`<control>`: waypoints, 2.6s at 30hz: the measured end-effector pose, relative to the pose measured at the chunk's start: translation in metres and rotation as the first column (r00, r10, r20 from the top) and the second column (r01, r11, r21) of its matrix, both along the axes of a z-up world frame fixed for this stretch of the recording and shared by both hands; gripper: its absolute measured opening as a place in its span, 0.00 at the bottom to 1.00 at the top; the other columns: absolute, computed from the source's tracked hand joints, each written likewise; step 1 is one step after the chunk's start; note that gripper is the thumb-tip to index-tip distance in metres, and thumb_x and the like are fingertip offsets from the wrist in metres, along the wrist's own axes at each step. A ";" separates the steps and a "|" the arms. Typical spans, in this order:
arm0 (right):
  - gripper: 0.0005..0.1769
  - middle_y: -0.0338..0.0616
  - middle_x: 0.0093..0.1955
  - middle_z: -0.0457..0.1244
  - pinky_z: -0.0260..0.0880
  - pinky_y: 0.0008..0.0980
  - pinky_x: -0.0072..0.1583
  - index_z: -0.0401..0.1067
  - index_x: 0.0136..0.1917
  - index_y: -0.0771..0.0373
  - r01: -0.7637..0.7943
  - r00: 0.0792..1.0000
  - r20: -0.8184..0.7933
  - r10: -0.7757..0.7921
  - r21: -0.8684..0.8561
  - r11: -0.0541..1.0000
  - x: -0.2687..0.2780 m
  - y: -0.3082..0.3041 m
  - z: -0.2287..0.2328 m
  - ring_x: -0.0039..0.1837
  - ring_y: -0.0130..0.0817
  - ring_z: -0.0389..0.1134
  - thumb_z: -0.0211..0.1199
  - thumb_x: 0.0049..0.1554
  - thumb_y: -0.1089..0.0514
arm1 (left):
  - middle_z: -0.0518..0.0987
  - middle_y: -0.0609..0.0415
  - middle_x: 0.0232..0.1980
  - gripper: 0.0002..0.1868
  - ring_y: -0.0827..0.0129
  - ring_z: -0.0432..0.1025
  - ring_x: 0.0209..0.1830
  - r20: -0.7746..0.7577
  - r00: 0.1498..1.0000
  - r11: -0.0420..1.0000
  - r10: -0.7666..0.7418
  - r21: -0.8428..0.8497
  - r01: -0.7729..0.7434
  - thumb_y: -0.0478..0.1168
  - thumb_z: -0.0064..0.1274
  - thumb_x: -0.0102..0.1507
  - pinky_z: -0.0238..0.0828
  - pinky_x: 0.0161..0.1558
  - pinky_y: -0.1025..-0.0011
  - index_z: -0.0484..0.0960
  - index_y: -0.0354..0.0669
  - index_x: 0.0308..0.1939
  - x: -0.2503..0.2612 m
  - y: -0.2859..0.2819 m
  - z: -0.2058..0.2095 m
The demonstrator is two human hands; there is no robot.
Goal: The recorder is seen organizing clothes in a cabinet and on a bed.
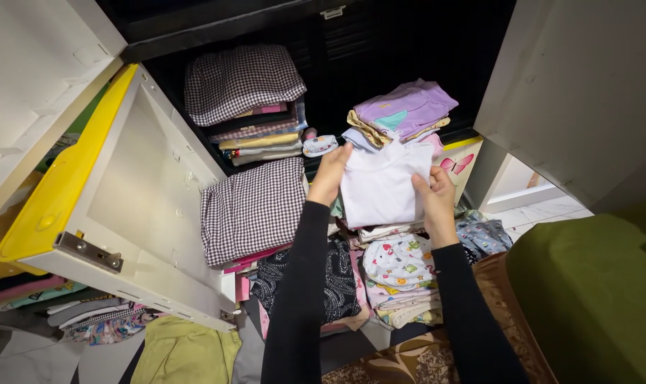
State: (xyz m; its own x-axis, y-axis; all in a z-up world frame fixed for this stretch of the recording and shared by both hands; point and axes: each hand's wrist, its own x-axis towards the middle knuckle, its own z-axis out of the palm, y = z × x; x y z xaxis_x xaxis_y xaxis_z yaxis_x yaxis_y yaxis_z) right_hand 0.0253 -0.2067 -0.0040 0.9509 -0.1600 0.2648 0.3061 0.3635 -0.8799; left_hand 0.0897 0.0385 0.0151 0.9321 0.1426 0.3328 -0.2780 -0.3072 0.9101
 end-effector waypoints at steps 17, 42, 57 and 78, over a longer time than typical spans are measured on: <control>0.27 0.49 0.56 0.70 0.71 0.24 0.56 0.58 0.70 0.69 0.123 0.992 -0.004 -0.125 -0.144 0.982 0.000 -0.001 -0.004 0.55 0.29 0.72 0.60 0.59 0.71 | 0.83 0.44 0.33 0.20 0.56 0.78 0.34 0.014 0.951 0.927 0.309 0.221 -0.304 0.53 0.61 0.61 0.74 0.40 0.62 0.83 0.37 0.38 -0.024 0.004 0.009; 0.29 0.51 0.43 0.69 0.68 0.38 0.48 0.68 0.70 0.61 0.377 0.916 0.159 -0.368 -0.653 0.657 0.000 -0.004 -0.004 0.45 0.42 0.70 0.68 0.56 0.65 | 0.82 0.34 0.38 0.14 0.39 0.78 0.39 0.113 0.930 0.711 0.350 0.614 -0.343 0.44 0.56 0.66 0.74 0.41 0.46 0.75 0.34 0.42 -0.020 -0.022 0.015; 0.24 0.52 0.53 0.70 0.70 0.38 0.51 0.71 0.66 0.58 0.276 0.945 0.060 -0.323 -0.679 0.681 0.014 -0.016 -0.018 0.50 0.43 0.71 0.67 0.56 0.56 | 0.75 0.49 0.65 0.32 0.57 0.69 0.64 0.427 0.903 0.357 -0.052 0.852 -0.383 0.33 0.60 0.53 0.58 0.65 0.40 0.76 0.41 0.63 0.091 -0.102 0.019; 0.22 0.47 0.56 0.72 0.70 0.35 0.53 0.76 0.64 0.56 0.195 0.957 -0.028 -0.289 -0.672 0.715 0.005 -0.013 0.004 0.49 0.43 0.72 0.64 0.56 0.55 | 0.81 0.44 0.44 0.06 0.47 0.74 0.48 0.589 0.800 0.812 0.111 0.411 -0.415 0.31 0.47 0.65 0.72 0.46 0.51 0.74 0.37 0.46 0.082 -0.101 0.108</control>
State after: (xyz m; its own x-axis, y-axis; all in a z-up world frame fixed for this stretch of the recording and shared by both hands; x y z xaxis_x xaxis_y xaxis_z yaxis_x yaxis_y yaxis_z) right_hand 0.0301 -0.2199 0.0003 0.9355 -0.2200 0.2764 0.1757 -0.3893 -0.9042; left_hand 0.1720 -0.0626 0.1226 0.5426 0.0281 0.8395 -0.4891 -0.8020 0.3429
